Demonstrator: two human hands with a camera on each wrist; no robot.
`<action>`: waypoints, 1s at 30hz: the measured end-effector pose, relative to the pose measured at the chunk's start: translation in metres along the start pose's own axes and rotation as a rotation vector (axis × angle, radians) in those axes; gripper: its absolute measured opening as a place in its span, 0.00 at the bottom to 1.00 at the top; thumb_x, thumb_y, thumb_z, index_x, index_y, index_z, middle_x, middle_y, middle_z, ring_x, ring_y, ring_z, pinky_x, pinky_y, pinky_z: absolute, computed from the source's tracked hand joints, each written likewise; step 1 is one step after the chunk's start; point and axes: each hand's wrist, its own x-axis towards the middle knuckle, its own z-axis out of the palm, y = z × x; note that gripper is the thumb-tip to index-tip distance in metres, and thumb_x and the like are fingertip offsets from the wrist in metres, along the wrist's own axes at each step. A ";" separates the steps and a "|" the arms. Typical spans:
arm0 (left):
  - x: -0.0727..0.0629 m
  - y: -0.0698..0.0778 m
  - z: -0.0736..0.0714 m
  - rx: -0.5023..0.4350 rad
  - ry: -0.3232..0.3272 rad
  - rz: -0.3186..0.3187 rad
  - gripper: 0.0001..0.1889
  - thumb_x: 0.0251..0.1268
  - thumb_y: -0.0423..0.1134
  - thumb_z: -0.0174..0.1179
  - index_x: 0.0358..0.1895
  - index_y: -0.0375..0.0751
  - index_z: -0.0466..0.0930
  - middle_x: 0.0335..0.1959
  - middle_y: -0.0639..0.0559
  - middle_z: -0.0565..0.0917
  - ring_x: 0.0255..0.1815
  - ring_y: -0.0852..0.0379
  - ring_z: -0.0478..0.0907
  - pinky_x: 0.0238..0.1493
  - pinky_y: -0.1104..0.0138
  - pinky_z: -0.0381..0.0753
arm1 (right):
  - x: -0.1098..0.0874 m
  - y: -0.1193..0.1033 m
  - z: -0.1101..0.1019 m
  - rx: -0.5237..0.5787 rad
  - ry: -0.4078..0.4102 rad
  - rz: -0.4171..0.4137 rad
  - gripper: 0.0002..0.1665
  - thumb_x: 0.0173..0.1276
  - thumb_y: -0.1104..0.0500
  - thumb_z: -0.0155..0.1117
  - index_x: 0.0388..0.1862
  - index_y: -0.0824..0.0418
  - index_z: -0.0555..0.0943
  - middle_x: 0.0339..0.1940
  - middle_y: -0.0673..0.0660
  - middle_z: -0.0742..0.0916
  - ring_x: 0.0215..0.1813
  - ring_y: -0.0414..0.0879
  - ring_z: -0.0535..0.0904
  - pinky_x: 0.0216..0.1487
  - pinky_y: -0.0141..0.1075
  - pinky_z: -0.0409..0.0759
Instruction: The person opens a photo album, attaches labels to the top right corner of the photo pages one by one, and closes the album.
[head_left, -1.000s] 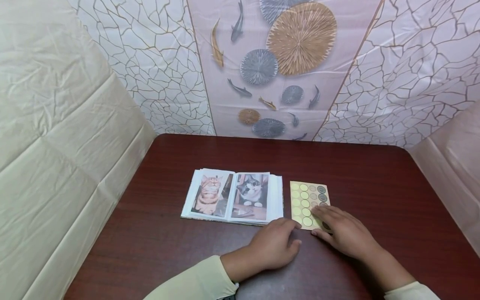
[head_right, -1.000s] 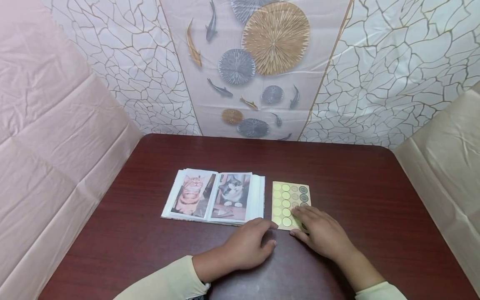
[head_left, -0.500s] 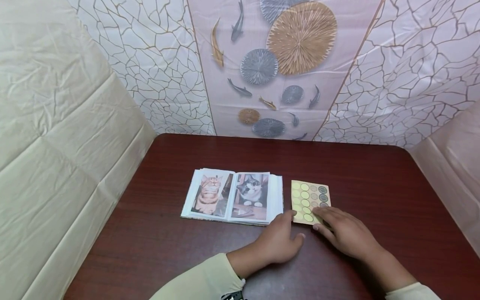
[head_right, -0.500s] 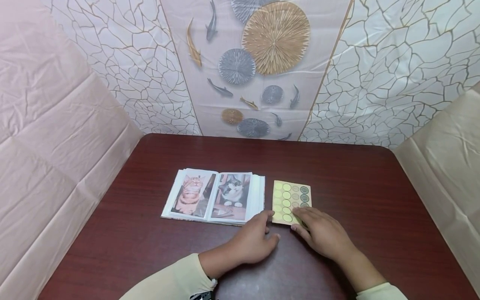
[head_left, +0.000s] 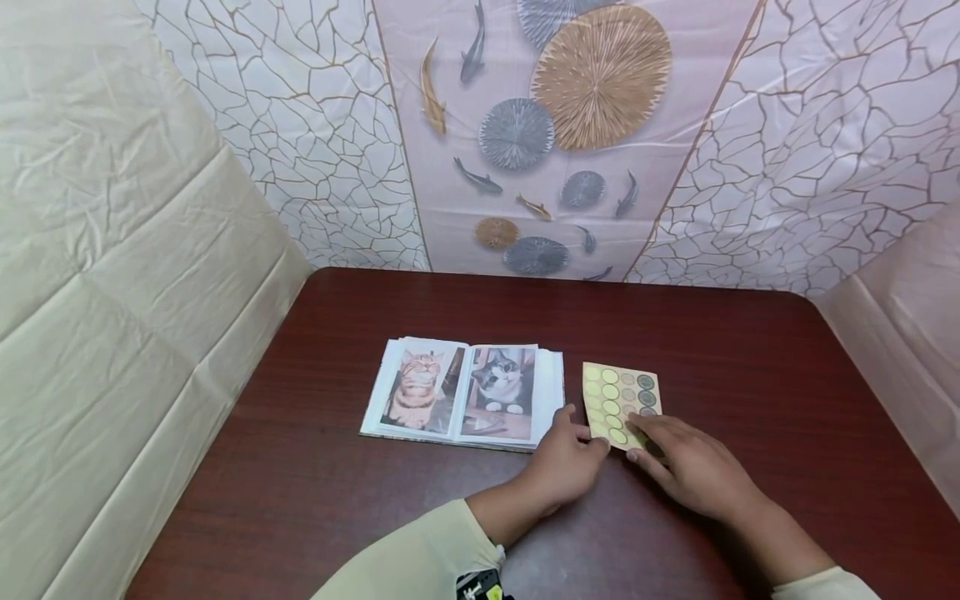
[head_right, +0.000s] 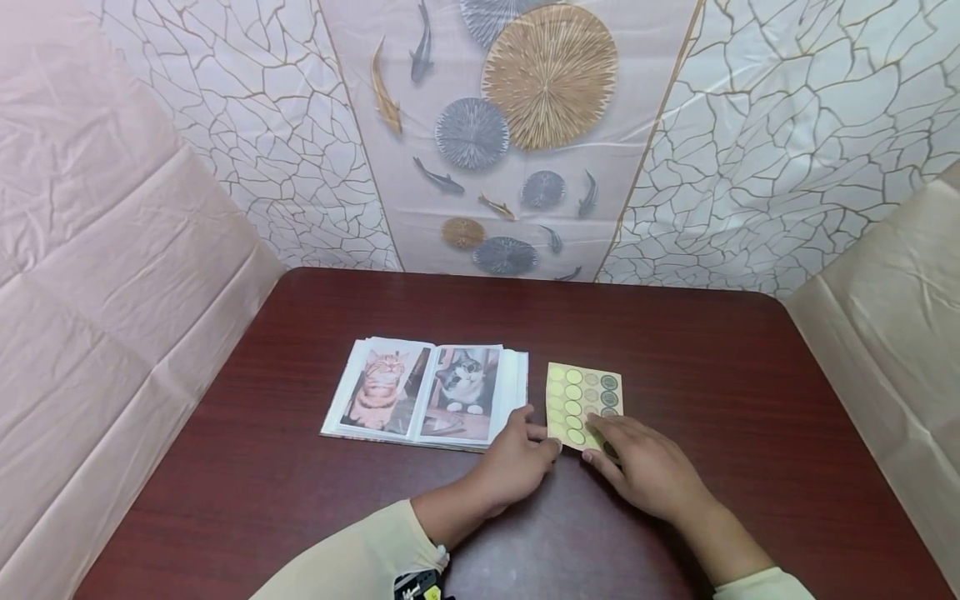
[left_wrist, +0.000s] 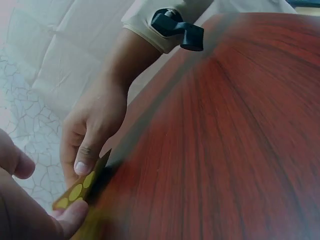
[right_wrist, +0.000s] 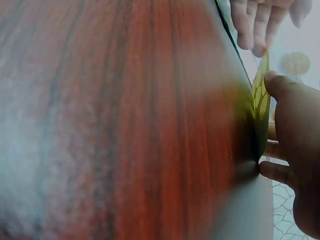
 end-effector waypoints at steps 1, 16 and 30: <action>0.001 0.001 0.002 -0.056 0.009 -0.013 0.36 0.70 0.37 0.62 0.75 0.28 0.57 0.46 0.50 0.83 0.40 0.57 0.81 0.45 0.61 0.81 | 0.000 0.000 0.000 0.000 0.004 -0.002 0.30 0.69 0.51 0.72 0.66 0.60 0.80 0.60 0.62 0.85 0.61 0.60 0.81 0.56 0.58 0.80; 0.030 0.009 0.025 -0.433 0.017 -0.215 0.16 0.73 0.32 0.60 0.58 0.27 0.73 0.37 0.39 0.82 0.28 0.52 0.82 0.36 0.58 0.89 | -0.003 0.000 0.002 0.015 0.051 -0.017 0.30 0.66 0.53 0.74 0.65 0.62 0.80 0.59 0.60 0.85 0.60 0.56 0.81 0.55 0.55 0.80; 0.037 0.006 0.031 -0.510 0.014 -0.234 0.15 0.63 0.20 0.56 0.52 0.30 0.70 0.39 0.39 0.80 0.37 0.42 0.87 0.34 0.59 0.89 | -0.006 -0.001 0.003 0.037 0.054 0.033 0.33 0.67 0.49 0.74 0.68 0.59 0.78 0.62 0.59 0.83 0.63 0.55 0.78 0.52 0.55 0.81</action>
